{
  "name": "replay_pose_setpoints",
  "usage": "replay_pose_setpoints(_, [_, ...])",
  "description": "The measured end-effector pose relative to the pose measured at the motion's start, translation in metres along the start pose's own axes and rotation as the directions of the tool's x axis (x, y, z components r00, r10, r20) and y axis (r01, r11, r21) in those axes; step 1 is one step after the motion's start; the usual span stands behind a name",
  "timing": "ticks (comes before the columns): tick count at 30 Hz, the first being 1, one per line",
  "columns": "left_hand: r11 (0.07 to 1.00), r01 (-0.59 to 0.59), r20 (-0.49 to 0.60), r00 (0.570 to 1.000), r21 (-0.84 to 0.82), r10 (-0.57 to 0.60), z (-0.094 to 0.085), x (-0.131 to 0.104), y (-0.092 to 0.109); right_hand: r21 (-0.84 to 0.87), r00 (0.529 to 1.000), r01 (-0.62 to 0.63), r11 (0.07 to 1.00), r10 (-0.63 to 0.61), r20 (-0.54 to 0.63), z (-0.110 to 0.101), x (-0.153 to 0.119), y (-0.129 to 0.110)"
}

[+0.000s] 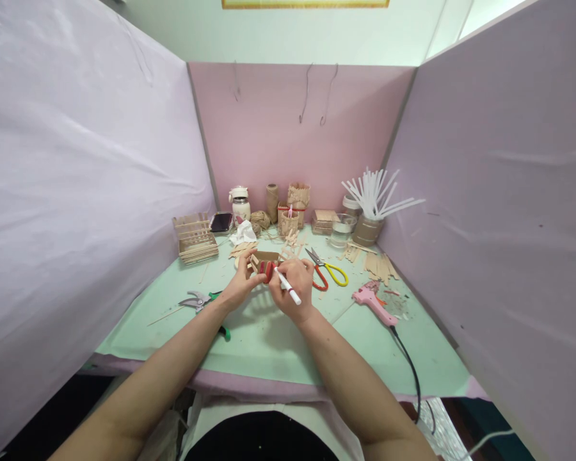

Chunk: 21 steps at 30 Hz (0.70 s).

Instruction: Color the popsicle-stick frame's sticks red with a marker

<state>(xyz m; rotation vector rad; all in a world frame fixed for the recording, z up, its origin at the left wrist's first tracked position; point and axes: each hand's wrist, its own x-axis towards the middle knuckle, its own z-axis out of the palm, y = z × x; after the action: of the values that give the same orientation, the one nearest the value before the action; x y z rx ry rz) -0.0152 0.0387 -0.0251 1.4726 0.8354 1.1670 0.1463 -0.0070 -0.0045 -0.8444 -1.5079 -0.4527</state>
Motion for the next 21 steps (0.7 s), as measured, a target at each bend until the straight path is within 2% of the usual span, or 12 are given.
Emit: replay_pose_setpoints(21, [1.000,-0.003,0.003,1.000,0.010,0.003,0.0000,-0.0007,0.0004,-0.027,1.000,-0.001,1.000,0.001,-0.002,-0.0018,0.0014,-0.0007])
